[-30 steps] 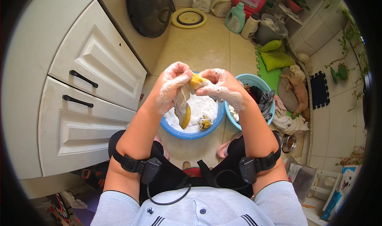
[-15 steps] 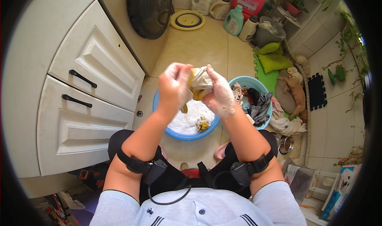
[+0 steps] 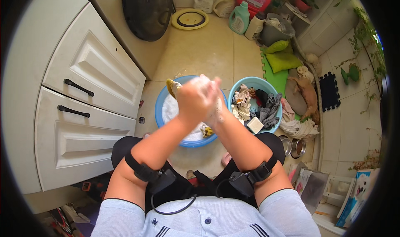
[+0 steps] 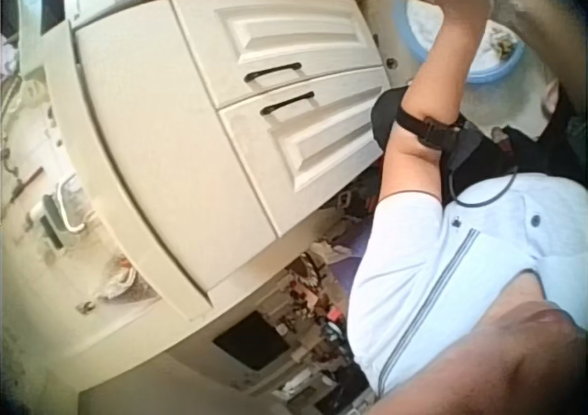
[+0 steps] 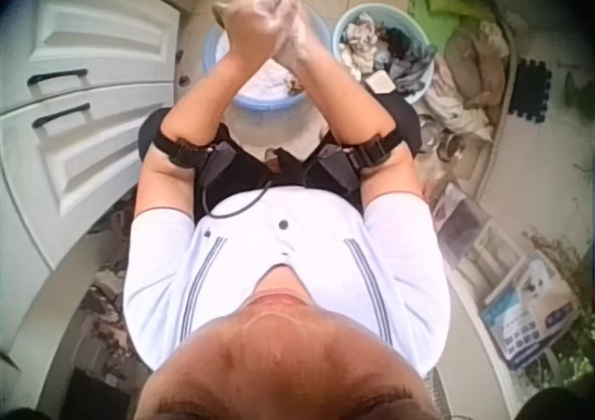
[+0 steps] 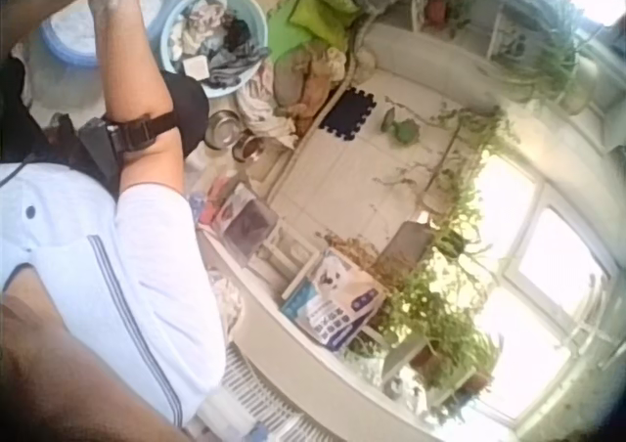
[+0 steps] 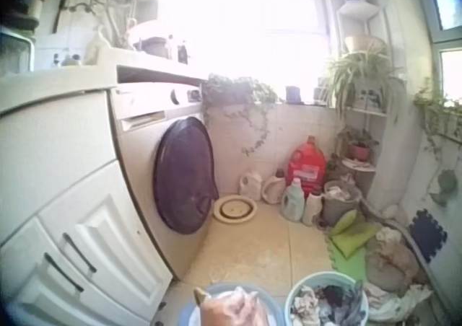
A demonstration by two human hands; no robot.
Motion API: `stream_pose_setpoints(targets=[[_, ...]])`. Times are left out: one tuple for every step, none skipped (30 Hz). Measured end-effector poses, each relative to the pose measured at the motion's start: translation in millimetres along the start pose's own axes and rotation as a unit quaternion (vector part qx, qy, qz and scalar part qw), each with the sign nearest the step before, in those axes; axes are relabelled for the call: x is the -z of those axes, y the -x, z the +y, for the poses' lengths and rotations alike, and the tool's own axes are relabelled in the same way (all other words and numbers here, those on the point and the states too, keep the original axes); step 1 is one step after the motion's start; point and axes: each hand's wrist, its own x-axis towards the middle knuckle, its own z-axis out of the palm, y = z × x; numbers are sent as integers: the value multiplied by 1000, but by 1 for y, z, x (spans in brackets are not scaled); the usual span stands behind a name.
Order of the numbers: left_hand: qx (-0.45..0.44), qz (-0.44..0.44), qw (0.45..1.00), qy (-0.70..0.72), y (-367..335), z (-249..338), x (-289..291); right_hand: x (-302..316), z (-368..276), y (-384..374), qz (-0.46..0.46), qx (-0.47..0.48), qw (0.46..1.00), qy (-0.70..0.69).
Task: Hand wash a yellow and grey striped garment in a basin of soapy water.
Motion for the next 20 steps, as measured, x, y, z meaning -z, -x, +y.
stream_pose_setpoints(targets=[[91, 19, 995, 39, -10, -10, 4, -17, -5, 5, 102, -68, 990, 69], [231, 21, 968, 99, -19, -20, 11, -25, 0, 5, 80, -52, 993, 75], [230, 21, 968, 102, -18, -18, 9, -26, 6, 0, 84, -26, 992, 88], [199, 26, 976, 83, -13, -15, 6, -23, 1, 2, 83, -26, 988, 131], [168, 32, 983, 63, -6, -9, 3, -19, -7, 6, 81, -26, 981, 174], [53, 41, 996, 58, 5, 8, -5, -7, -12, 4, 86, -21, 981, 174], [52, 40, 996, 62, 4, 6, -6, 8, -12, 1, 89, -43, 994, 53], [87, 33, 994, 60, -1, -1, -7, 20, -10, -2, 91, -63, 991, -69], [126, 27, 990, 53, -4, -11, -5, 17, -8, 0, 93, -66, 991, -70], [163, 26, 985, 42, -10, -20, 1, 7, -4, 0, 92, -70, 993, 1], [199, 24, 979, 31, -14, -28, 5, -3, 2, -2, 91, -73, 991, 71], [235, 21, 972, 26, -19, -30, 6, -7, 12, -3, 94, -48, 987, 120], [234, 23, 972, 27, -17, -26, 4, -6, 7, -3, 93, -48, 987, 121], [196, 41, 978, 59, -12, -18, 0, -5, -1, -1, 78, -78, 990, 90], [158, 57, 982, 91, -7, -8, -2, -6, -9, 1, 63, -109, 990, 57], [131, 44, 986, 95, -6, 3, 0, 2, -9, -5, 42, -92, 994, 27], [130, 44, 986, 93, -4, 3, 1, 3, -12, -5, 10, -96, 995, -27], [147, 38, 979, 138, -2, 4, 1, 4, -13, -6, 12, -110, 992, -56], [165, 32, 969, 182, -1, 3, 1, 7, -11, -9, 13, -123, 989, -86], [164, 33, 969, 180, -2, 4, 2, 8, -11, -9, 11, -124, 988, -88]])
